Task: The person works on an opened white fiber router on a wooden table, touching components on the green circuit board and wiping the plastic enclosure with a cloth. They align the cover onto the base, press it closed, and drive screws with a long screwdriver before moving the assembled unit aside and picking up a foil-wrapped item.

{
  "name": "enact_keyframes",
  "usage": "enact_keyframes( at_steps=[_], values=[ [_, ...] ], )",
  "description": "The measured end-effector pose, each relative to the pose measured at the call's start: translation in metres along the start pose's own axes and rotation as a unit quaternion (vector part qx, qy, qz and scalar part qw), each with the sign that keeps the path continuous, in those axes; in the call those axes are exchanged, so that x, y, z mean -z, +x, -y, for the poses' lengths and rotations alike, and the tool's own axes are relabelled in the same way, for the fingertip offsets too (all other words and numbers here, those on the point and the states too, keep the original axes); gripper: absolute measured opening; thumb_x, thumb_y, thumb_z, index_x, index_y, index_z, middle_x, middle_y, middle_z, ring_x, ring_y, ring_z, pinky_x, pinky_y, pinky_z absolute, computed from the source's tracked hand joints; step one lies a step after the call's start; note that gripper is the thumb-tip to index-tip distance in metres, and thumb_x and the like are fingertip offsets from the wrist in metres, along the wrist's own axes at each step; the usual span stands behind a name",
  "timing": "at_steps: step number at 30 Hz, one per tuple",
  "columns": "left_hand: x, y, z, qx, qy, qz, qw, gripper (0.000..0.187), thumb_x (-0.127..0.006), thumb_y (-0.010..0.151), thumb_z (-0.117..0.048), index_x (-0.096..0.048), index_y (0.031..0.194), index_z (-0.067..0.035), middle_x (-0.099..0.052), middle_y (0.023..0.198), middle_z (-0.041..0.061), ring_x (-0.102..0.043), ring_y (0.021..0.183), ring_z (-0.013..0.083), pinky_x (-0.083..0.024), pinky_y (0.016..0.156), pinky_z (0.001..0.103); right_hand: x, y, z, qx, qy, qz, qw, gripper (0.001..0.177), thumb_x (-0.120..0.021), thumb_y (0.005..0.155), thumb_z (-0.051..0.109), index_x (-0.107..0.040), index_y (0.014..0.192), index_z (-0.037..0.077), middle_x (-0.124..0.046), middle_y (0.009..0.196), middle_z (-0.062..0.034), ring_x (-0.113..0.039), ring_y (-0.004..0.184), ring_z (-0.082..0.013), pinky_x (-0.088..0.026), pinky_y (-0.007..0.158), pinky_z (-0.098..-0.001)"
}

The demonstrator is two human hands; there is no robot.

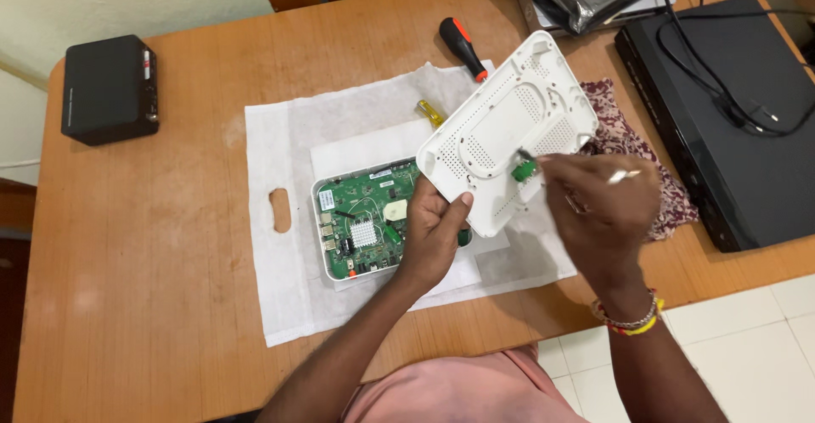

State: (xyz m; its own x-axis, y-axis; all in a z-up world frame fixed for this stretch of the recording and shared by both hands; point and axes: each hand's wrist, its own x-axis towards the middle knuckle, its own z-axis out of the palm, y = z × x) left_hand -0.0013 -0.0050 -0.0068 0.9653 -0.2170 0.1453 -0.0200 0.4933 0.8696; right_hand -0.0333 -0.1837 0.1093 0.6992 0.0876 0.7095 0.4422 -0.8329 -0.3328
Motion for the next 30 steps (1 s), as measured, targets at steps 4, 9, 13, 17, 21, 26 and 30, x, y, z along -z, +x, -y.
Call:
enact_keyframes(
  at_steps=[4,9,13,17,21,26,30],
  values=[
    [-0.002,-0.001,-0.002,-0.017,-0.011,0.010,1.000,0.030,-0.057,0.104,0.000,-0.047,0.132,0.001,-0.071,0.110,0.008,-0.066,0.086,0.0051,-0.052,0.069,0.022,0.007,0.004,0.003,0.015,0.048,0.015,0.999,0.017,-0.081,0.093,0.001,-0.077,0.106,0.011,-0.075,0.088,-0.0023,-0.067,0.074,-0.0108,-0.044,0.073,-0.0286],
    [-0.004,-0.002,-0.006,-0.004,-0.017,0.029,0.999,0.032,-0.058,0.103,0.000,-0.052,0.135,0.002,-0.071,0.110,0.005,-0.062,0.084,0.0026,-0.050,0.069,0.021,0.001,0.019,0.004,0.050,0.068,0.078,0.993,0.016,-0.082,0.087,0.002,-0.079,0.101,0.008,-0.072,0.074,-0.0022,-0.064,0.066,-0.0121,-0.044,0.071,-0.0332],
    [-0.004,-0.002,-0.005,-0.005,-0.022,0.039,0.999,0.029,-0.058,0.103,0.001,-0.057,0.132,0.002,-0.071,0.113,0.004,-0.064,0.091,0.0025,-0.051,0.075,0.021,0.005,0.027,0.011,0.019,0.108,0.049,0.993,0.018,-0.078,0.094,0.000,-0.077,0.109,0.009,-0.075,0.086,-0.0028,-0.068,0.074,-0.0134,-0.046,0.073,-0.0284],
    [-0.004,-0.003,-0.001,0.011,-0.017,0.049,0.999,0.027,-0.059,0.106,0.001,-0.059,0.133,0.003,-0.070,0.105,0.004,-0.057,0.080,0.0019,-0.044,0.066,0.020,0.003,0.029,0.014,0.044,0.104,0.078,0.991,0.020,-0.079,0.084,-0.004,-0.078,0.100,0.009,-0.076,0.082,-0.0039,-0.066,0.067,-0.0151,-0.043,0.069,-0.0316],
    [-0.003,-0.004,-0.002,0.022,-0.024,0.063,0.997,0.027,-0.057,0.105,0.001,-0.057,0.131,0.003,-0.071,0.110,0.005,-0.061,0.088,0.0031,-0.049,0.072,0.021,0.001,0.034,0.016,0.027,0.055,-0.011,0.998,0.017,-0.077,0.098,-0.006,-0.076,0.108,0.008,-0.077,0.095,-0.0055,-0.072,0.080,-0.0142,-0.048,0.078,-0.0271],
    [-0.008,-0.003,-0.006,0.016,-0.035,0.068,0.997,0.035,-0.057,0.104,0.001,-0.054,0.139,0.003,-0.070,0.118,0.006,-0.063,0.099,0.0051,-0.052,0.083,0.022,-0.003,0.032,0.021,0.017,0.085,0.047,0.995,0.022,-0.081,0.082,-0.004,-0.079,0.100,0.009,-0.073,0.077,-0.0034,-0.066,0.067,-0.0160,-0.044,0.073,-0.0325],
    [-0.009,-0.003,-0.009,0.012,-0.025,0.070,0.997,0.036,-0.056,0.103,0.001,-0.053,0.139,0.004,-0.070,0.122,0.009,-0.066,0.103,0.0080,-0.054,0.087,0.025,-0.007,0.034,0.004,-0.012,0.079,-0.038,0.996,0.021,-0.076,0.097,-0.004,-0.077,0.113,0.009,-0.076,0.100,-0.0054,-0.071,0.087,-0.0136,-0.049,0.080,-0.0260]
  ],
)
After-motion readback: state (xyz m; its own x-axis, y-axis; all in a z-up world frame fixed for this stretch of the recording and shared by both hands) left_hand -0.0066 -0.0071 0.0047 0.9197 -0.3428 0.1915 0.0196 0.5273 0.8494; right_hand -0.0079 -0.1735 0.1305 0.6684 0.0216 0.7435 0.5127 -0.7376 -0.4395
